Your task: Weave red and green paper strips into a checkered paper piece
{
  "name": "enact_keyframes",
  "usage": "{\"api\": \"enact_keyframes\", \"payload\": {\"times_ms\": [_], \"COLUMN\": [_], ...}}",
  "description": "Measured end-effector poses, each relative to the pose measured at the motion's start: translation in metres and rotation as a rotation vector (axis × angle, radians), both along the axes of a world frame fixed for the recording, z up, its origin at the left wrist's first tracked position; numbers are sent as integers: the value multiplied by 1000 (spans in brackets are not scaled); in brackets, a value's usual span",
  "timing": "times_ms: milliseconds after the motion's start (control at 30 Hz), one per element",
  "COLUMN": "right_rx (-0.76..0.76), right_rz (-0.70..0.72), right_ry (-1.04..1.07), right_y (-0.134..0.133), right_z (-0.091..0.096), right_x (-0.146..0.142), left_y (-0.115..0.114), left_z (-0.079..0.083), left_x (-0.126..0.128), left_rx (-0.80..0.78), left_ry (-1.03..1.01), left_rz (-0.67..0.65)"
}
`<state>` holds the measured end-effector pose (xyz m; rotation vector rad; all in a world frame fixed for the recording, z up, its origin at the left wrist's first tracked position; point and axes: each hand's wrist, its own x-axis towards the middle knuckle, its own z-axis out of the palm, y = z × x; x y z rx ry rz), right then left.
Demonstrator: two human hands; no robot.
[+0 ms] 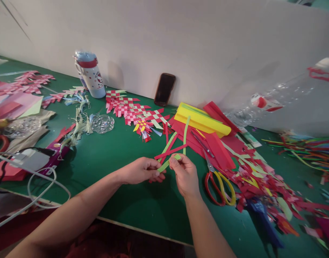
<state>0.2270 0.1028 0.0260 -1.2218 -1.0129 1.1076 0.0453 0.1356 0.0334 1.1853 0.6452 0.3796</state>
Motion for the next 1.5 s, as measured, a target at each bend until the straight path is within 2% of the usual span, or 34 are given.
{"api": "enact_keyframes", "payload": {"times_ms": [333, 567, 900, 1200, 1500], "right_rx": [-5, 24, 47, -87, -40], "right_rz": [96, 25, 24, 230, 36], "right_ry": [-30, -35, -36, -48, -28], "right_y": [-4, -1, 0, -3, 1], "right_z": [2, -1, -4, 1, -3], "right_x": [-11, -1, 0, -5, 5], "left_y": [-3, -2, -1, 0, 0], "left_z": [-1, -1, -6, -6, -6], "left_x": [10, 9, 7, 6, 7], "left_rx": [31, 59, 141, 196, 137], "left_ry": [40, 71, 114, 127, 119], "left_rz": [119, 132, 119, 126, 145]}}
